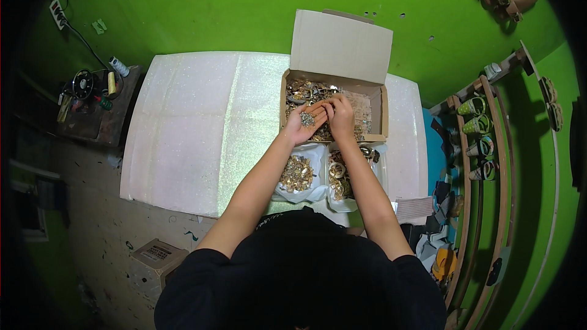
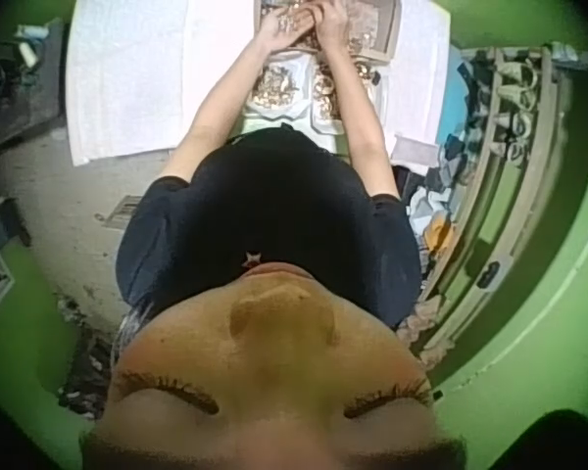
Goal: Sorting various small metal and plastic shoe ornaments and buckles from a large box into smaller containers.
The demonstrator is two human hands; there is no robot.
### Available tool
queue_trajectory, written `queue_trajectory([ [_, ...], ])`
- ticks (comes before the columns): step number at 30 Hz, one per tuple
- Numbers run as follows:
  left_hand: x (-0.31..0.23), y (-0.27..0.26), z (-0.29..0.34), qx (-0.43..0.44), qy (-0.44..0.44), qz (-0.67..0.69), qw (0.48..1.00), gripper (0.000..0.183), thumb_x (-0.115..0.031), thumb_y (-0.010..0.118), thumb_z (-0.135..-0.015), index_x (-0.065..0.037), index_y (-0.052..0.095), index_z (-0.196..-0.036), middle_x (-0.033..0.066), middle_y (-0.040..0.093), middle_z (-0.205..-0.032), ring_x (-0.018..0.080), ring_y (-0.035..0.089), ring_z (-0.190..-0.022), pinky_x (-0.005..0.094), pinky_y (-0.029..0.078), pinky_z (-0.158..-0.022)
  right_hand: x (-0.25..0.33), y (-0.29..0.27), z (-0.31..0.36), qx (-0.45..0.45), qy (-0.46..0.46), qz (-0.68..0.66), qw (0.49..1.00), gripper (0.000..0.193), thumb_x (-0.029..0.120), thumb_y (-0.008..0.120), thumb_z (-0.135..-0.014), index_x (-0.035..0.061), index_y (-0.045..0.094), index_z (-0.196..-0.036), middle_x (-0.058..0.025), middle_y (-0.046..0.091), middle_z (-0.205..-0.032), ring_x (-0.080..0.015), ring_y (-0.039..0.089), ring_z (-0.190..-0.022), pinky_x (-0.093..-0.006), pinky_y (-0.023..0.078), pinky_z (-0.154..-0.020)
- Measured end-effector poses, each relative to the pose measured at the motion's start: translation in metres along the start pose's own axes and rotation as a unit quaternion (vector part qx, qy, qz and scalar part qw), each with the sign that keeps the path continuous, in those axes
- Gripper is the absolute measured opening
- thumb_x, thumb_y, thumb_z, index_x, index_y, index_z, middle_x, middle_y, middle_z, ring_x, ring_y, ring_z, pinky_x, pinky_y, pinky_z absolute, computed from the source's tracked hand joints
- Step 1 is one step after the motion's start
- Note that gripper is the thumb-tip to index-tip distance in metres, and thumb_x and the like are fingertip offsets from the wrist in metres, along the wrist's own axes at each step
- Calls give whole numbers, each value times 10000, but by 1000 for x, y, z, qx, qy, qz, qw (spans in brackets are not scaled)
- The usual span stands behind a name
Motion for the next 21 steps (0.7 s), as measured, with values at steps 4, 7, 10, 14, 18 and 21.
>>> queue_trajectory([
  [4, 0, 6, 4, -10, 5, -14, 1000, 415, -251, 225, -903, 68, 458, -1029, 198, 508, -1017, 289, 497, -1011, 366, 414, -907, 1, -1, 1, 0, 0, 2, 1000, 91, 65, 621, -692, 8, 593, -757, -118, 544, -802, -281, 547, -739, -343, 443, -654],
  [7, 0, 8, 3, 6, 1, -7, 1000, 413, -247, 223, -902, 66, 462, -1027, 198, 507, -1027, 285, 498, -1013, 364, 418, -902, 1, -2, 1, -2, 2, 4, 1000, 82, 61, 620, -691, 11, 595, -751, -112, 543, -799, -277, 548, -740, -342, 442, -655],
  [10, -1, 1, -3, 19, -3, -3, 1000, 411, -241, 220, -900, 65, 465, -1026, 195, 507, -1031, 279, 500, -1011, 362, 420, -898, 4, 0, 1, 4, -16, 22, 1000, 75, 62, 619, -690, 16, 597, -745, -107, 544, -799, -272, 549, -741, -339, 442, -654],
  [14, 0, -6, -9, 20, -14, 4, 1000, 411, -239, 219, -897, 62, 471, -1021, 188, 511, -1015, 272, 504, -999, 361, 421, -896, 4, -2, 0, -1, -11, 26, 1000, 80, 69, 624, -688, 18, 596, -743, -105, 545, -805, -272, 550, -742, -338, 443, -652],
  [18, -2, -10, -10, 9, -6, 4, 1000, 401, -239, 219, -896, 58, 481, -962, 187, 513, -981, 272, 509, -977, 363, 424, -894, 2, 0, 1, 4, 42, 13, 999, 83, 71, 623, -694, 10, 592, -741, -110, 545, -810, -284, 551, -745, -345, 444, -646],
  [21, -2, -9, -9, 9, -1, 14, 1000, 391, -238, 223, -896, 55, 481, -925, 191, 513, -970, 273, 509, -973, 366, 424, -897, 3, -3, 2, -25, 42, -3, 999, 90, 81, 621, -704, 6, 590, -744, -112, 545, -810, -287, 553, -740, -343, 445, -638],
])
Point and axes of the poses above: each hand's wrist, its own z-axis away from the middle knuckle, its own y-axis out of the palm, x = y × z, the point moved 9 cm from there along -z, towards the middle knuckle
